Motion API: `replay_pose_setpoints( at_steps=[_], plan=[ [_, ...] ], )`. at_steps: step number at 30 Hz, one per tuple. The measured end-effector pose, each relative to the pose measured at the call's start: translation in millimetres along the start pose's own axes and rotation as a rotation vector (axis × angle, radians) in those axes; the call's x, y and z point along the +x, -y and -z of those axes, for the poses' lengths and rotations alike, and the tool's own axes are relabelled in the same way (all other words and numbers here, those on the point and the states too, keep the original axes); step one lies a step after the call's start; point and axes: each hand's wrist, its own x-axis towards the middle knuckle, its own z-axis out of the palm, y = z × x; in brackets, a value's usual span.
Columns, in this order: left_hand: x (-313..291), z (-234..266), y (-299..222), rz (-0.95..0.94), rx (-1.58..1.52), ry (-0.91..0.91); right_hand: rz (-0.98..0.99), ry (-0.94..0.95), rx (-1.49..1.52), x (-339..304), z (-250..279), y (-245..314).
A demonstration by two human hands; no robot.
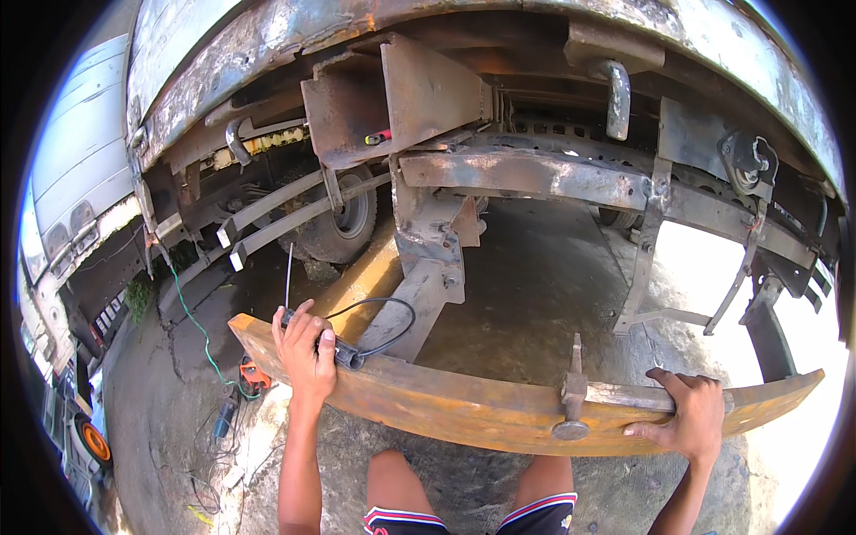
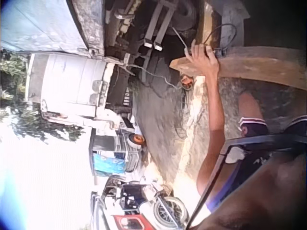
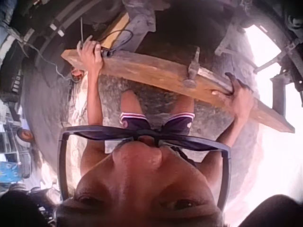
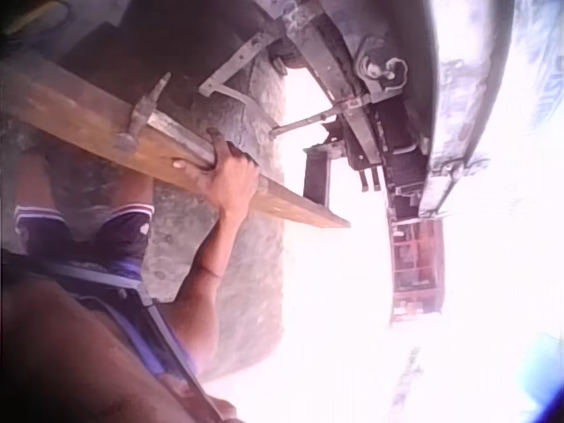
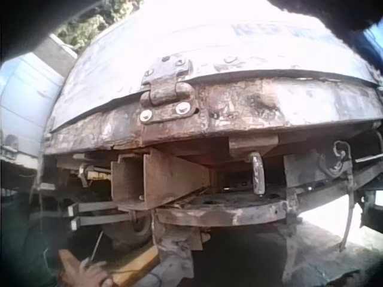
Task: The person welds a metal frame under a vehicle using a handheld welding torch, producing bright sparks. They then use a hammer to tap the welded area and inspect the joint.
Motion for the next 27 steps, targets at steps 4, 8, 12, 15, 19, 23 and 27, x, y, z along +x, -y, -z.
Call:
replay_pose_setpoints(
  at_steps=[4,8,12,15,19,23,27],
  plan=[
    [-1.1,-4.4,1.8,-0.025,-0.012,-0.022,-0.024,-0.072,0.004,-1.9,-2.6,5.1],
    [-2.4,0.9,4.7,-0.024,-0.016,-0.02,-0.049,-0.101,0.028,-3.6,-10.7,5.2],
    [-4.3,-1.8,-0.2,-0.002,-0.032,-0.046,-0.03,-0.152,0.016,-7.2,-17.1,-0.9],
    [-5.0,-5.6,-4.2,0.016,-0.04,-0.061,-0.029,-0.167,0.015,-8.6,-19.4,-3.8],
    [-4.3,-3.6,-2.2,0.017,-0.031,-0.065,-0.071,-0.144,0.039,-7.5,-19.1,-2.6],
    [-3.9,-1.0,-4.0,0.021,-0.034,-0.069,0.007,-0.219,0.018,-5.2,-22.2,-5.2],
    [-3.9,-0.9,-3.5,0.022,-0.037,-0.07,-0.011,-0.229,0.051,-6.5,-24.3,-5.4]
  ],
)
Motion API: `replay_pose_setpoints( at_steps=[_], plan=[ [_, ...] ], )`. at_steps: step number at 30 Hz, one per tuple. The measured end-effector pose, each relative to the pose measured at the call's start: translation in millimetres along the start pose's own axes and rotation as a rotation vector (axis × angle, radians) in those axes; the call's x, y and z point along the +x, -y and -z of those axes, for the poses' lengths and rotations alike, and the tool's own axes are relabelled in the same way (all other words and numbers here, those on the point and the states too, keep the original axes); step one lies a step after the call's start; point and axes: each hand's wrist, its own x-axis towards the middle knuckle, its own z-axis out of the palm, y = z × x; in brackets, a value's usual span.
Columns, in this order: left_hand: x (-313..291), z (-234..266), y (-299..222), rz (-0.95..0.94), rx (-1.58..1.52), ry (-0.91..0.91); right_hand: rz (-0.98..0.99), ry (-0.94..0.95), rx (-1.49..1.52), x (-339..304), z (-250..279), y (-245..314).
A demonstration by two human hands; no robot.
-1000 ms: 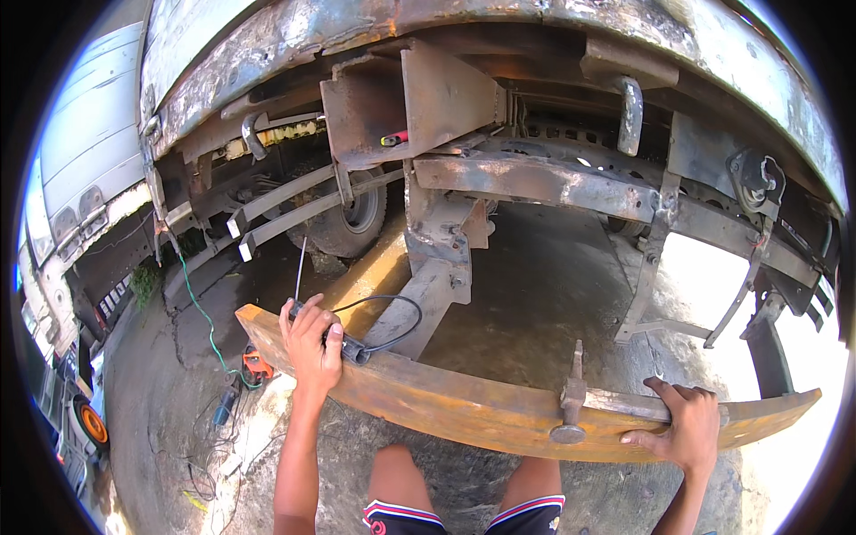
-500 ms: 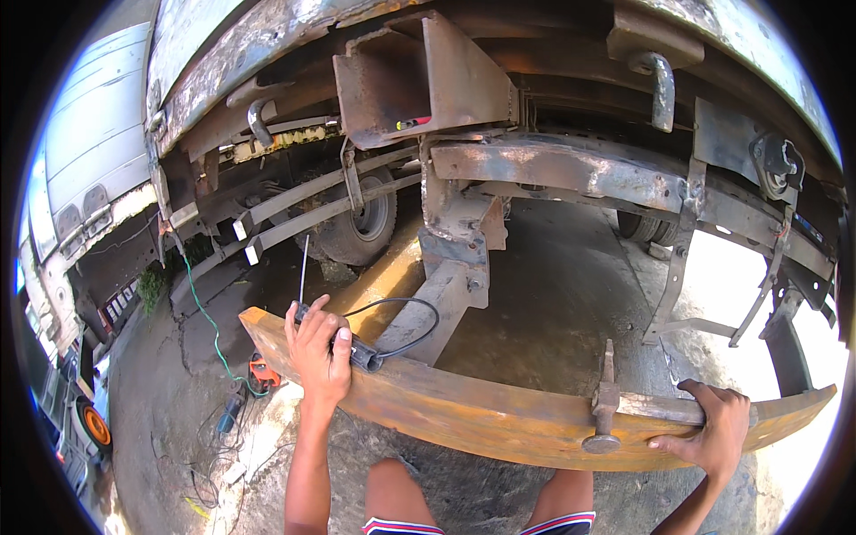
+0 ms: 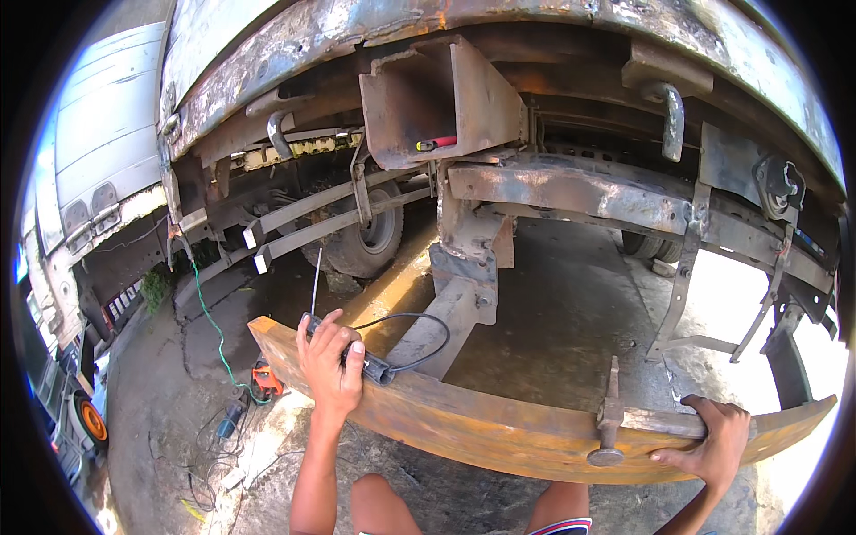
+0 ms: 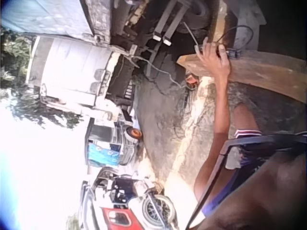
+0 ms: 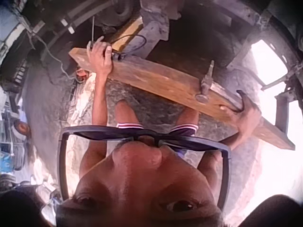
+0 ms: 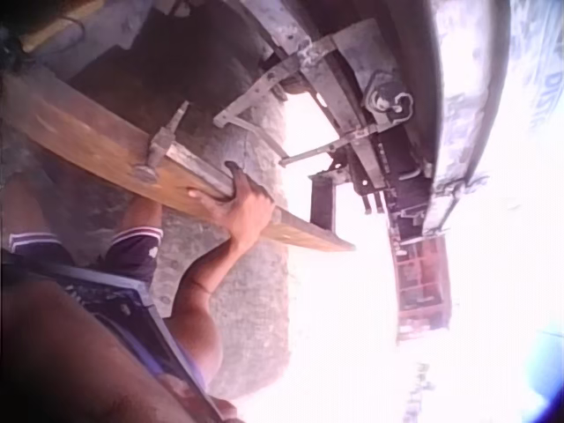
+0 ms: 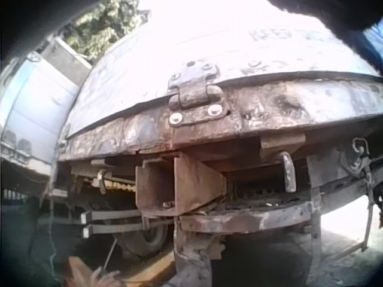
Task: The person welds a metal frame under a vehicle using a handheld welding torch, producing bright sparks. They then use a hammer to tap the welded area and inspect the joint.
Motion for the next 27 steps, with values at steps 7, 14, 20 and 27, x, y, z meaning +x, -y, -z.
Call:
replay_pose_setpoints(
  at_steps=[7,14,20,27],
  plan=[
    [0.8,-1.6,-0.8,-0.001,-0.002,0.001,0.016,0.001,-0.026,-0.9,5.4,0.2],
    [1.3,4.1,0.0,0.009,0.015,0.023,-0.029,0.096,-0.016,3.6,13.2,5.0],
    [1.5,-1.0,-1.8,0.024,0.001,0.009,-0.04,0.111,-0.016,6.2,18.1,4.6],
    [-0.3,2.2,-3.9,0.037,0.001,0.007,-0.078,0.09,0.005,2.7,13.3,7.5]
  ],
)
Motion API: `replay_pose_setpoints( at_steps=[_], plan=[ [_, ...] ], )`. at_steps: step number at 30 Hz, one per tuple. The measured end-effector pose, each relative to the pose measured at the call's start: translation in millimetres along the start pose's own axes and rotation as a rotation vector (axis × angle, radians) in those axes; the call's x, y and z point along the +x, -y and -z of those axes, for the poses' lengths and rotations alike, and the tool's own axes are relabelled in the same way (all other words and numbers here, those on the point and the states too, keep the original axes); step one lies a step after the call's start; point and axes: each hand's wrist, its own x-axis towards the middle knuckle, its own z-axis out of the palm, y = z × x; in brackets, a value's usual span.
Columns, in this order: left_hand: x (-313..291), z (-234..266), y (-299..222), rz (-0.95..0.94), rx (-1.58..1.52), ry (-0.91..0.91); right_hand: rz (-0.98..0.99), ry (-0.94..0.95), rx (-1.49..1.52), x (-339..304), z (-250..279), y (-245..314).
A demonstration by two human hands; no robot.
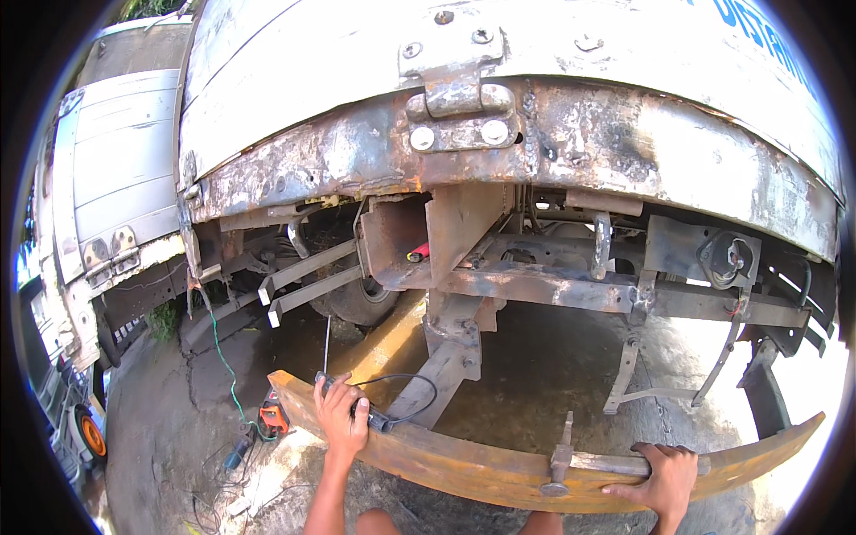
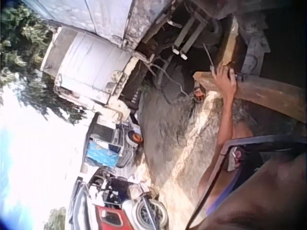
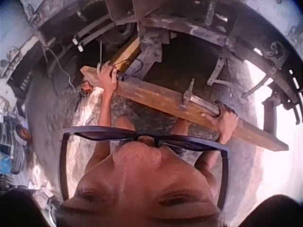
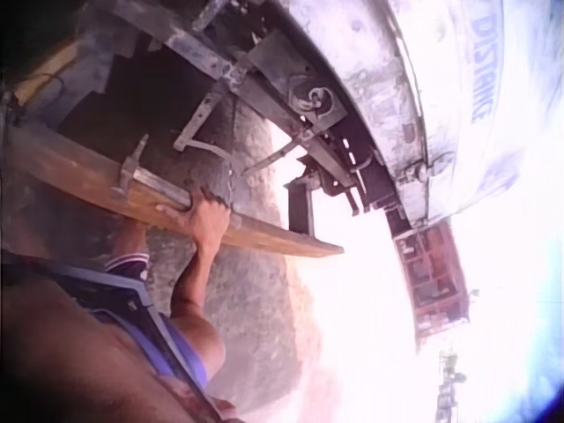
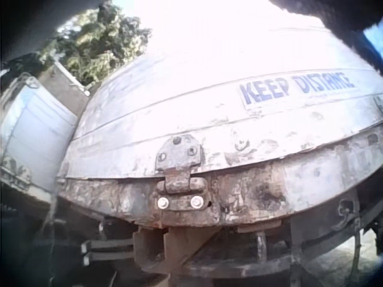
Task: The person welds a metal frame under a vehicle using a handheld welding torch, producing bright sparks. They then use a hammer to tap the welded area and inspect the joint.
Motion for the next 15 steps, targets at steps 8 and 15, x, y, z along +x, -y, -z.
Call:
replay_pose_setpoints(
  at_steps=[8,15],
  plan=[
    [-0.8,6.0,2.2,0.005,0.033,0.009,-0.003,0.169,-0.043,4.1,13.4,8.2],
    [-1.5,-2.7,0.1,0.018,0.004,0.004,0.079,0.159,-0.103,7.2,21.0,5.5]
  ],
)
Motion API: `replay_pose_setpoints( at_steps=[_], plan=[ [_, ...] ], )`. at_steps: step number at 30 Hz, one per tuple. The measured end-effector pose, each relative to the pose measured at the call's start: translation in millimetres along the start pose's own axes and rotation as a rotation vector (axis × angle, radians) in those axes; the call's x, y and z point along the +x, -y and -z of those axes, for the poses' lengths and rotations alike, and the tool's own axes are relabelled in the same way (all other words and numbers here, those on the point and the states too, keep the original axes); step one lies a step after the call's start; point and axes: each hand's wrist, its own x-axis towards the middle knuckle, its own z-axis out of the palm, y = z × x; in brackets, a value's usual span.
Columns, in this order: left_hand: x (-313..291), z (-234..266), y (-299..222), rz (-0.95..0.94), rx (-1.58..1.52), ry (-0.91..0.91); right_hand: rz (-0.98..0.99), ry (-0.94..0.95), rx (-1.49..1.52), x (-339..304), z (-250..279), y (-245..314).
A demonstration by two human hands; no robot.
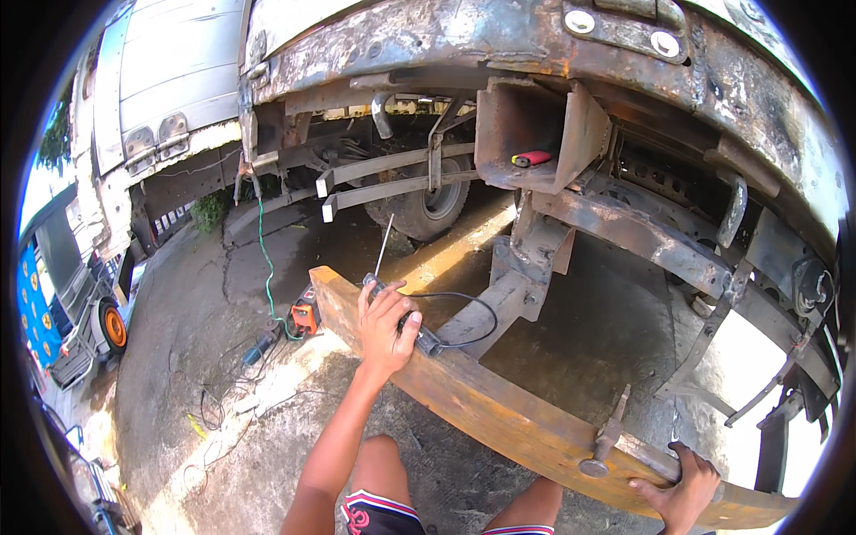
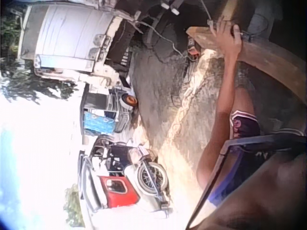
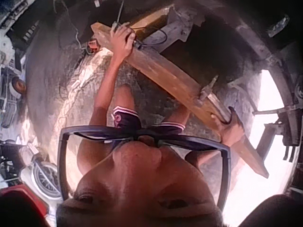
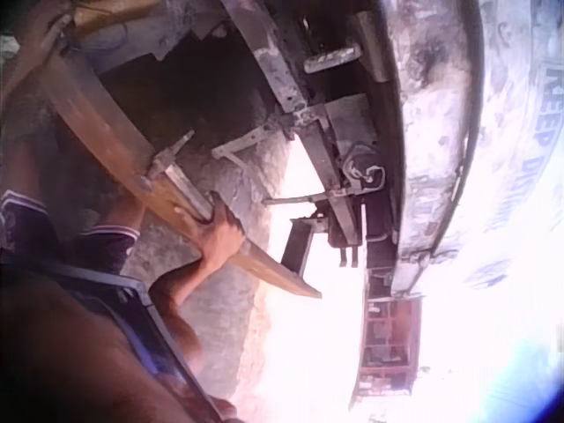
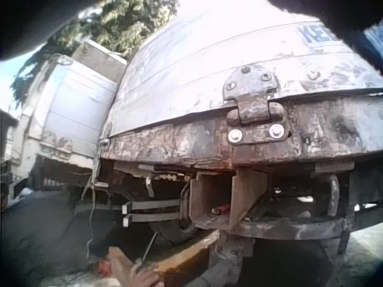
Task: The person welds a metal frame under a vehicle using a handheld welding torch, producing bright sparks. They then use a hammer to tap the welded area and inspect the joint.
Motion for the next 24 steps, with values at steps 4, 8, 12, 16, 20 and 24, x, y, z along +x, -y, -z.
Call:
replay_pose_setpoints(
  at_steps=[4,8,12,16,20,24],
  plan=[
    [0.6,3.0,-0.3,-0.002,0.019,0.009,-0.004,0.0,-0.048,0.2,-2.6,1.3],
    [-2.2,8.2,-5.2,-0.035,0.048,0.023,0.04,-0.022,-0.014,0.5,-11.9,-5.0],
    [-8.0,5.8,-11.1,-0.042,-0.017,0.005,0.012,0.009,-0.04,0.6,-4.7,0.7],
    [-13.0,4.4,-10.5,-0.046,-0.031,-0.012,0.011,0.02,-0.019,1.5,-2.5,0.7],
    [-13.4,6.1,-13.9,-0.036,-0.052,-0.012,0.026,0.021,0.032,1.7,-2.1,0.4],
    [-14.9,5.4,-19.6,-0.013,-0.065,-0.019,-0.014,0.06,0.01,1.9,0.5,3.4]
  ],
)
